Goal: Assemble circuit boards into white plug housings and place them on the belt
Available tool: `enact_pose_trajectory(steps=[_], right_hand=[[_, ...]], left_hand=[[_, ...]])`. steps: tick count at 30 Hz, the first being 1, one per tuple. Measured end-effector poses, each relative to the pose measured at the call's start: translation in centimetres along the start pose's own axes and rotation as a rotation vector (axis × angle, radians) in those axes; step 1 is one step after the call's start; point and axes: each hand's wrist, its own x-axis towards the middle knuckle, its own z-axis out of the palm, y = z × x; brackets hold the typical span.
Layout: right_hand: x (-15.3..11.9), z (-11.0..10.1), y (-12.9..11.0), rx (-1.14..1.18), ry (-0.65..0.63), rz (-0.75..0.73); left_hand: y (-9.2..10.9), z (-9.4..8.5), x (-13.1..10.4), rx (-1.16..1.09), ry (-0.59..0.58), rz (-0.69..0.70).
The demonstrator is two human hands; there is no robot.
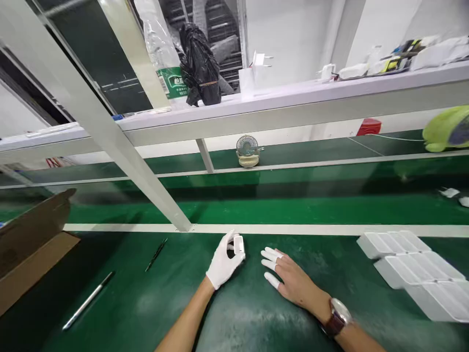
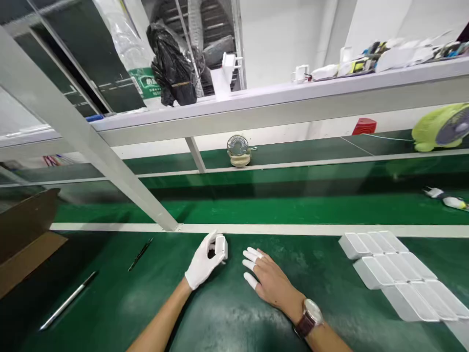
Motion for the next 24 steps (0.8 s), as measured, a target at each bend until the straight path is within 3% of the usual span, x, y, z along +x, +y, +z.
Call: enact_pose_trajectory(steps=[4,7,15,20,24], right_hand=[[-0.2,0.0,-0.2,0.006,0.015,-0.001],[-0.1,-0.2,-0.3,-0.006,0.008,-0.001],[-0.1,-0.5,-0.5,-0.023,-0.014,-0.005],[0.0,-0.4,-0.4,-0.031,-0.013,-0.004],[0.0,-0.4,-0.5,-0.039,-0.016,-0.003]], left_hand=[[0.3,0.1,-0.2,0.093,0.015,-0.018],[0.5,0.2,-0.1,0.183,0.013,0.057],[1.2,0.1,0.2,0.145,-0.012,0.064],[0.7,-0.1,0.0,0.157,-0.052,0.119],[0.1,0.2,-0.1,0.171,-0.014,0.088]])
